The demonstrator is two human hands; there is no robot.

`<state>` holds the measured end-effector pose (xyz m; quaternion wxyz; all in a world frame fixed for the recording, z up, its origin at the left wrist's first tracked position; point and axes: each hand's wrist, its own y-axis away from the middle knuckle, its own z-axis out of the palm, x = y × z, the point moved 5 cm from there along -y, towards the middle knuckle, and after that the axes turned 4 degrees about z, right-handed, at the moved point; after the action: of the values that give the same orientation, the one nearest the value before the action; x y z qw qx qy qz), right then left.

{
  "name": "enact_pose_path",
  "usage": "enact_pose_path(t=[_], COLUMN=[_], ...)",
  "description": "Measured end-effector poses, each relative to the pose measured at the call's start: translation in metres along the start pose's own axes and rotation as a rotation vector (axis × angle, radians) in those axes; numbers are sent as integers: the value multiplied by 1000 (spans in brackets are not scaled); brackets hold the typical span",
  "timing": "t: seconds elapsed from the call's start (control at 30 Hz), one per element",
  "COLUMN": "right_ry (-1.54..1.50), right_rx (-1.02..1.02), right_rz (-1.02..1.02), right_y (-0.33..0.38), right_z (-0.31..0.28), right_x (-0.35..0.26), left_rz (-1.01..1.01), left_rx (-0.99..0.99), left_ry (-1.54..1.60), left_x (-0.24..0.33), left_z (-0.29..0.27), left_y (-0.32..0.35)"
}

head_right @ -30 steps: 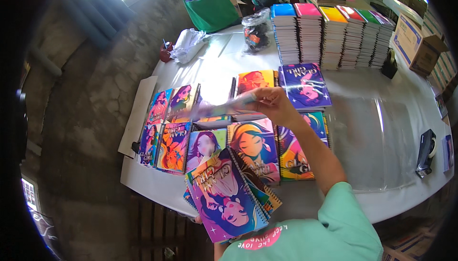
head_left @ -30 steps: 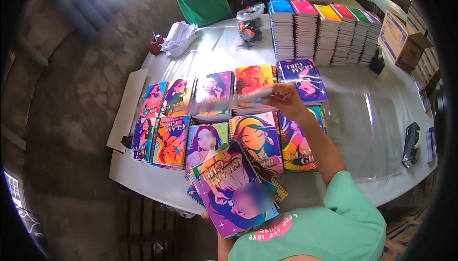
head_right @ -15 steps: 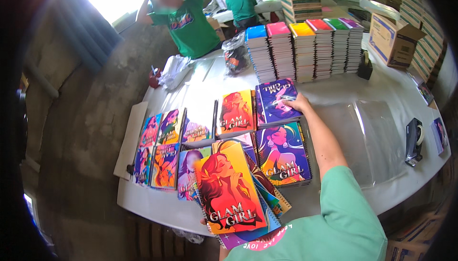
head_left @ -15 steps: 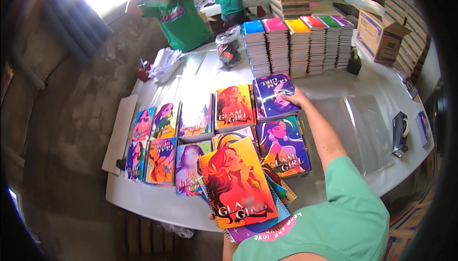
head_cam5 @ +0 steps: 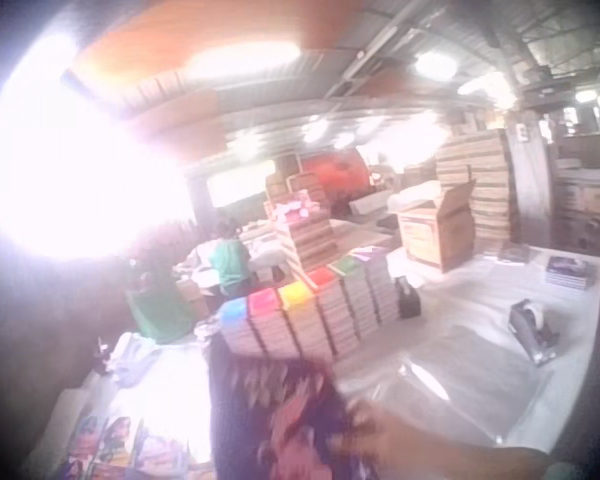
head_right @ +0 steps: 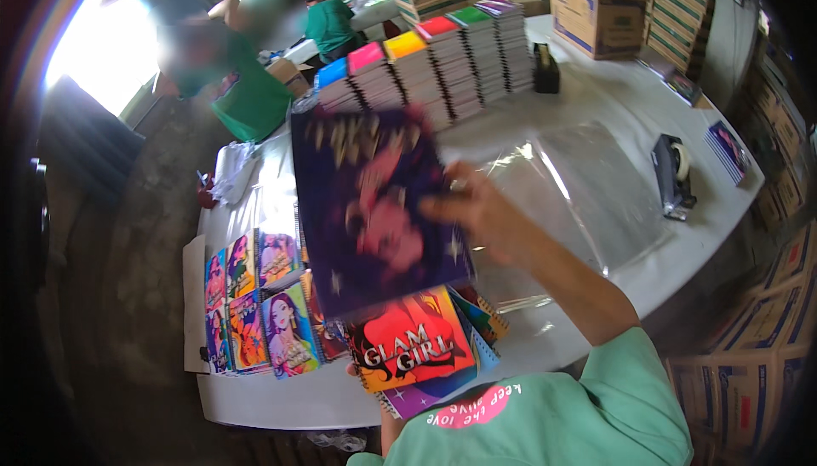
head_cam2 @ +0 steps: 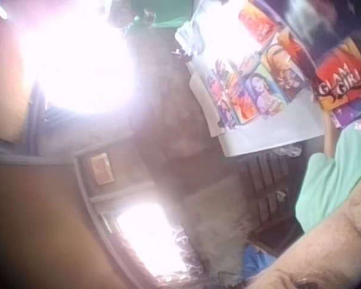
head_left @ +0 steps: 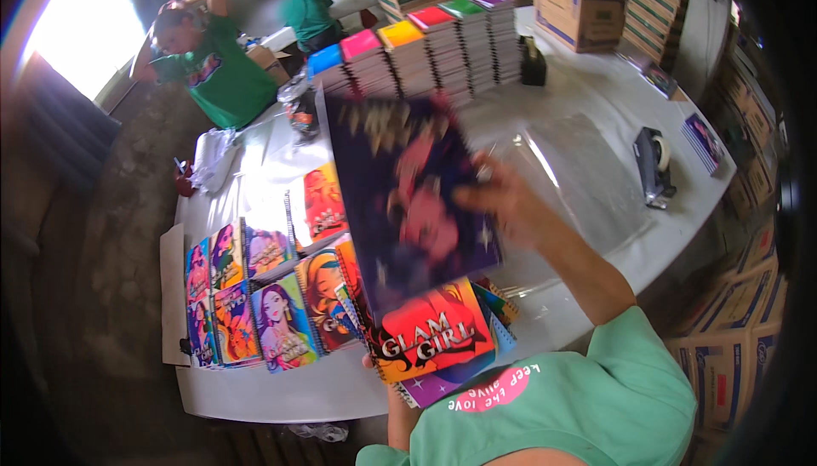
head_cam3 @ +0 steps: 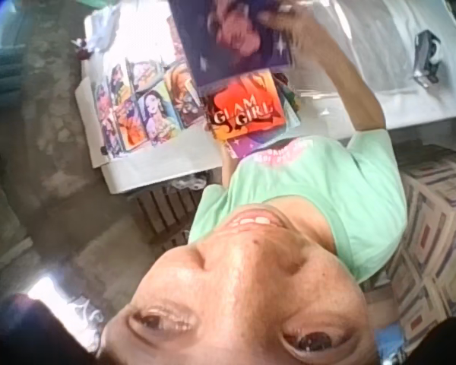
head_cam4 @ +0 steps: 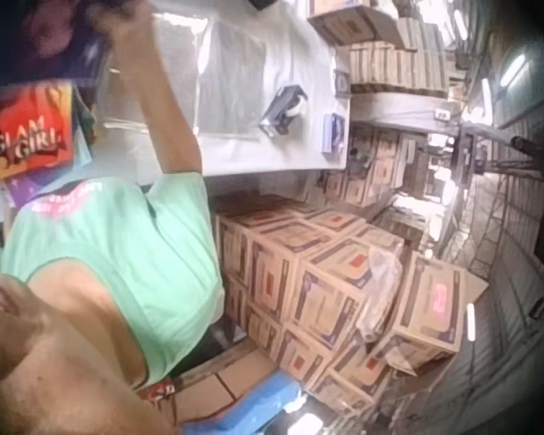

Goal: The person places a stack of notebooks into a plastic bag, folds the excess plastic over, and secures it with pieces of tape from a dispenser.

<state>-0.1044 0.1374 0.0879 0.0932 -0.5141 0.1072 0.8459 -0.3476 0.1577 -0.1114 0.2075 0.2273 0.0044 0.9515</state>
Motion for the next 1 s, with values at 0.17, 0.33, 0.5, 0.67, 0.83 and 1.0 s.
enact_pose_path(t=[0.17, 0.33, 0.5, 0.67, 0.83, 1.0], right_ry=[821, 1008, 1113, 742, 372, 660], right_rx=[-123, 32, -448, -356, -275, -235], right_rz=[77, -564, -1023, -1017, -825, -358], right_y=[62, 91, 116, 106, 83, 75], right_z=[-146, -299, -332, -326, -375, -405], right_x=[-25, -54, -62, -114, -68, -34], left_rz=[-30, -97, -86, 16, 359, 398], left_rx=[75, 74, 28, -48, -177, -498], left_ry=[-74, -86, -47, -142, -549, -725], left_x=[-128, -225, -291, -294, -288, -323], left_z=[77, 126, 176, 222, 254, 231], left_y=[25, 52, 42, 12, -12, -27])
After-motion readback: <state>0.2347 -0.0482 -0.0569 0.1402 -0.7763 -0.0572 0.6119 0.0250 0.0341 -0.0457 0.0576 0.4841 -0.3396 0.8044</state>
